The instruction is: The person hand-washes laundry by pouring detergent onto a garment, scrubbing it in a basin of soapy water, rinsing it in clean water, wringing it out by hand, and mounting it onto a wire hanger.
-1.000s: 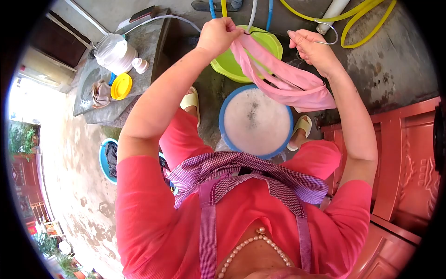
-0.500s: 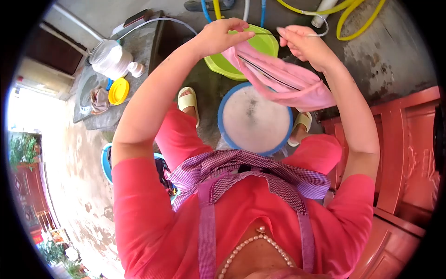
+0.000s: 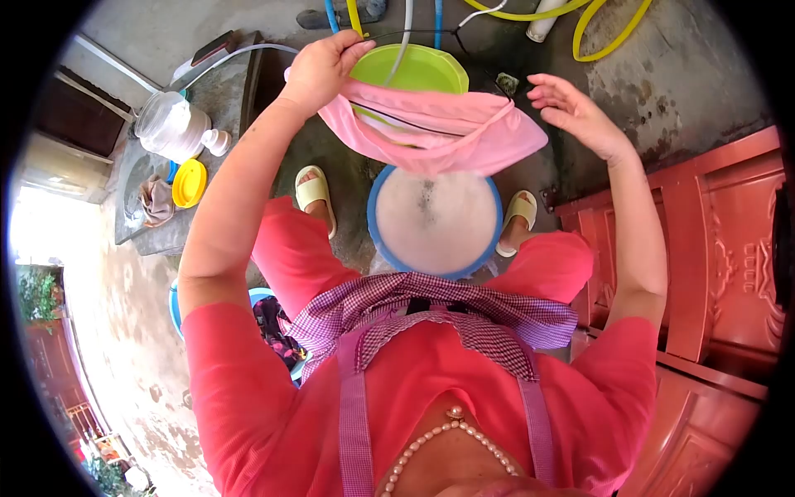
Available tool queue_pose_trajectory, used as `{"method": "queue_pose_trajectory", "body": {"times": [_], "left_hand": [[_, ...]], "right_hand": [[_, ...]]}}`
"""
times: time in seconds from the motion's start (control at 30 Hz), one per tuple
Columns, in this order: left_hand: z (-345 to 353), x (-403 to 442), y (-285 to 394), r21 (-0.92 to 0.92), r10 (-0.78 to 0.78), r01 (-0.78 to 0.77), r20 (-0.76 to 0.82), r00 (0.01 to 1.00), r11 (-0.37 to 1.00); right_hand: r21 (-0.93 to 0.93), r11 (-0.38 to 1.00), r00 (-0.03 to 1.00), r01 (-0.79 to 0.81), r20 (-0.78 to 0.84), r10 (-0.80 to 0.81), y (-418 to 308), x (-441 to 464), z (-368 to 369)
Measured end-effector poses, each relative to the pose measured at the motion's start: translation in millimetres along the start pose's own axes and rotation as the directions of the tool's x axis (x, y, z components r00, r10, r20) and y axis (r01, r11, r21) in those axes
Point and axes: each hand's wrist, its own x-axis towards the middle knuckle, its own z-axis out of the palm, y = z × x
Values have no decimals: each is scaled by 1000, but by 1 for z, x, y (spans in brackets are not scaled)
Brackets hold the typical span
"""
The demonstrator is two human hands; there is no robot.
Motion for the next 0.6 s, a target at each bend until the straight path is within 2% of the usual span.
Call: {"method": "queue_pose_trajectory", "body": {"times": [0.07, 0.17, 0.27, 0.37, 0.5, 0.53, 0.57, 0.6], "left_hand": [[0, 1, 1, -19, -23, 23, 20, 1000, 1000], [9, 0, 3, 33, -49, 50, -13, 999, 998], [11, -6, 18, 103, -12, 22, -100, 995, 994], [12, -11, 30, 186, 62, -35, -141, 988, 982], [12, -14, 41, 397, 200, -151, -86, 976, 905], [15, -14, 39, 403, 282, -218, -104, 954, 889], [15, -15, 38, 409, 273, -212, -95, 957, 887], [15, -16, 39, 415, 266, -208, -86, 960, 886]], "right_hand": [[20, 999, 999, 29, -25, -28, 13, 2, 16], [134, 990, 985, 40, -171, -17, 28, 16, 35], [-146, 989, 944, 6, -324, -54, 35, 27, 34], [-338, 938, 912, 74, -357, -201, 43, 34, 33], [-181, 983, 904, -26, -425, -54, 67, 43, 24], [-156, 985, 893, -78, -451, -1, 72, 45, 19], [-131, 983, 878, -130, -476, 53, 78, 45, 15], [-430, 883, 856, -189, -513, -67, 72, 42, 16]]}}
